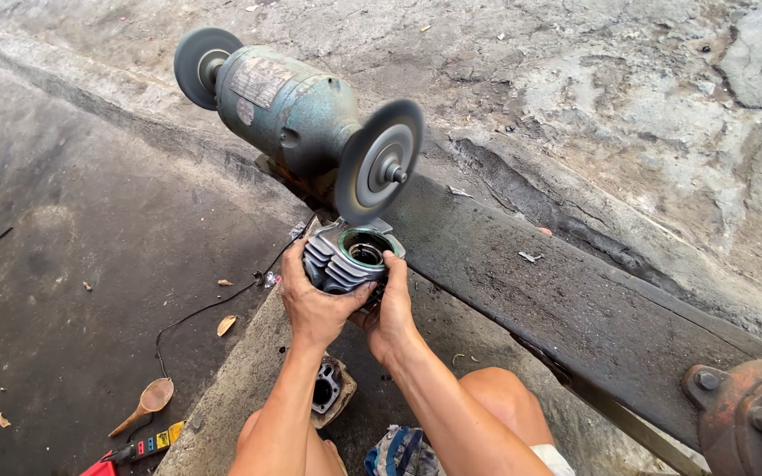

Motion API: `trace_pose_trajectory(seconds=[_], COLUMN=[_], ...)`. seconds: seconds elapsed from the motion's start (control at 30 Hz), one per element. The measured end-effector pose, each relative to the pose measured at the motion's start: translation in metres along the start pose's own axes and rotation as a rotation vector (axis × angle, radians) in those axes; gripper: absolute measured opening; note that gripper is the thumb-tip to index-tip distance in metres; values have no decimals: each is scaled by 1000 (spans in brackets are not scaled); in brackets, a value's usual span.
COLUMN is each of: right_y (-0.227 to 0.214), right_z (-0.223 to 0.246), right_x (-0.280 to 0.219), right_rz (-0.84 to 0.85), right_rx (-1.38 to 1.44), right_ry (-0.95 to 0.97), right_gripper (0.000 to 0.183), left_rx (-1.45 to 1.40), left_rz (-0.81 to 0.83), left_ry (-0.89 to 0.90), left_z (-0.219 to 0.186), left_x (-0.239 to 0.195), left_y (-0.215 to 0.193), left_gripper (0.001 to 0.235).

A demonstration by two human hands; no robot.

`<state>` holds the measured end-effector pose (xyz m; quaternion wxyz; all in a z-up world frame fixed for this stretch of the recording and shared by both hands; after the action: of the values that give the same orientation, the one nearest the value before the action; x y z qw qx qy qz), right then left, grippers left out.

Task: Cleaning a motorcycle engine cylinder head using a bench grinder

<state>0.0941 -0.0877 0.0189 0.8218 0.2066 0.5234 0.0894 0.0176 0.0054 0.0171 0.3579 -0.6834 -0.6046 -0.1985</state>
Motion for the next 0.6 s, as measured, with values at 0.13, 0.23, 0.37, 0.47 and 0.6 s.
trace_pose_trajectory(seconds=[0.13,0.23,0.37,0.47,0.6], right_y=[8,15,19,21,23], right_z=[-5,-11,-12,-13,-9], right_x=[7,14,21,35,37], right_rz=[32,62,91,101,121], right_rx=[11,55,130,139,136], right_ry=[28,63,95,98,94], right_gripper=[60,56,54,55,53], left_rx=[54,92,115,129,136], left_rz=[-37,-57,-58,-67,-72], left_ry=[54,120,201,226,241], left_z=[-1,-10,-16,-15,-17], left_x=[2,10,14,13,13], left_y=[-6,-11,-10,-7,-5], left_gripper=[102,102,99,99,98])
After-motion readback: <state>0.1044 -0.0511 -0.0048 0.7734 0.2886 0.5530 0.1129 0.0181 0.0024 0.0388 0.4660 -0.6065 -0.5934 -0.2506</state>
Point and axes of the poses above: each hand's wrist, its own x-axis towards the middle knuckle, its own y-axis out of the palm, z = x × y, the point moved 3 cm from there along x, towards the middle knuckle, and after that the axes turned 15 degrees about -z, right-handed, at the moved point
